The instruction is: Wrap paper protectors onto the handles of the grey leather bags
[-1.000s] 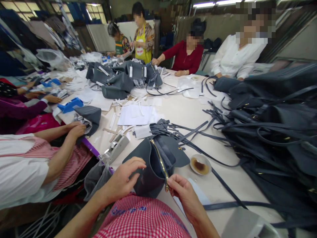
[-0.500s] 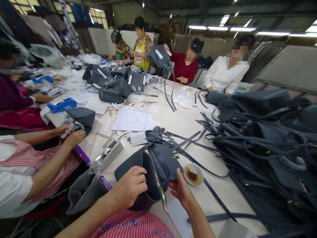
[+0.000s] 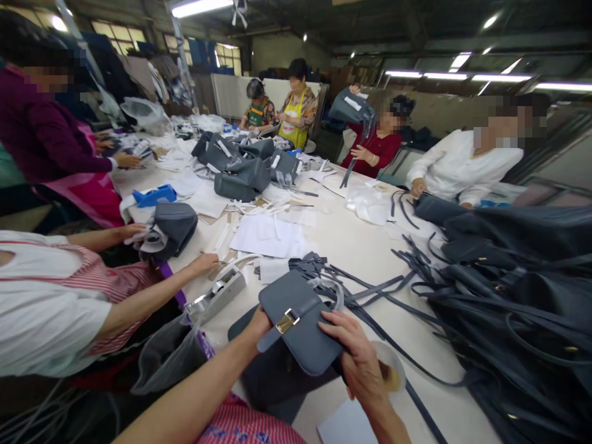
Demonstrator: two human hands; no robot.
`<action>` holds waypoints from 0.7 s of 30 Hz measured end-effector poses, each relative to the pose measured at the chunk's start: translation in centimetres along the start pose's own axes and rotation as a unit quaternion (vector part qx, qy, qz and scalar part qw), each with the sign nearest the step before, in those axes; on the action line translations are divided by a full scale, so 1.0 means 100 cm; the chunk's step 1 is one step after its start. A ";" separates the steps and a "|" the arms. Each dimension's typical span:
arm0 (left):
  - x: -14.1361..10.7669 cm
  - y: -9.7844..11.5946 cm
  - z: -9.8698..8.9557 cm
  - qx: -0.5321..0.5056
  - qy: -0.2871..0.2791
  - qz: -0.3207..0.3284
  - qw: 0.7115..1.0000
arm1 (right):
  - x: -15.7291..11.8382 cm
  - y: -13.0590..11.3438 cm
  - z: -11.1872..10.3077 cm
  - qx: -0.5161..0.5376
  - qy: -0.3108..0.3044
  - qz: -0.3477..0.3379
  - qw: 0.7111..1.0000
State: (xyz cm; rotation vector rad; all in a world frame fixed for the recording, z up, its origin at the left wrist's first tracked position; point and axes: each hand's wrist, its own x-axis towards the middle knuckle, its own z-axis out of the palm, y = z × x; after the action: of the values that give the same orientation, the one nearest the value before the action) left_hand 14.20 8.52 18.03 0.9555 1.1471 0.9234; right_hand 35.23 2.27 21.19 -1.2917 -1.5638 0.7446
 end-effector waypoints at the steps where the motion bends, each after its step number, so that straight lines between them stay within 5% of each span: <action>1: 0.002 0.000 -0.008 0.001 0.008 -0.005 1.000 | -0.006 0.002 0.003 -0.016 0.012 -0.016 1.000; 5: 0.008 0.022 -0.053 0.008 0.073 -0.002 0.997 | -0.026 -0.002 0.019 -0.088 0.021 -0.109 0.990; 7: 0.014 0.047 -0.066 0.121 0.123 0.104 0.979 | -0.033 -0.013 0.027 -0.113 -0.002 -0.173 0.978; 10: 0.025 0.087 -0.057 0.325 -0.022 0.220 0.919 | -0.040 -0.028 0.040 -0.113 -0.058 -0.246 0.961; 14: 0.030 0.113 -0.020 0.431 -0.290 0.210 0.828 | -0.046 -0.033 0.044 -0.074 -0.129 -0.273 0.951; 16: 0.026 0.112 -0.008 0.442 -0.356 0.198 0.799 | -0.050 -0.032 0.035 -0.030 -0.152 -0.240 0.958; 18: 0.018 0.108 -0.006 0.443 -0.354 0.200 0.799 | -0.054 -0.032 0.019 0.041 -0.191 -0.152 0.969; 21: 0.006 0.101 -0.014 0.415 -0.316 0.192 0.832 | -0.055 -0.022 -0.009 0.164 -0.204 0.094 0.960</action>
State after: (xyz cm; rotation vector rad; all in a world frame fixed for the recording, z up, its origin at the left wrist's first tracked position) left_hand 11.93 12.53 27.19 2.0808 0.7549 0.2932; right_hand 35.23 -3.64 21.95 -1.0911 -1.5562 1.4014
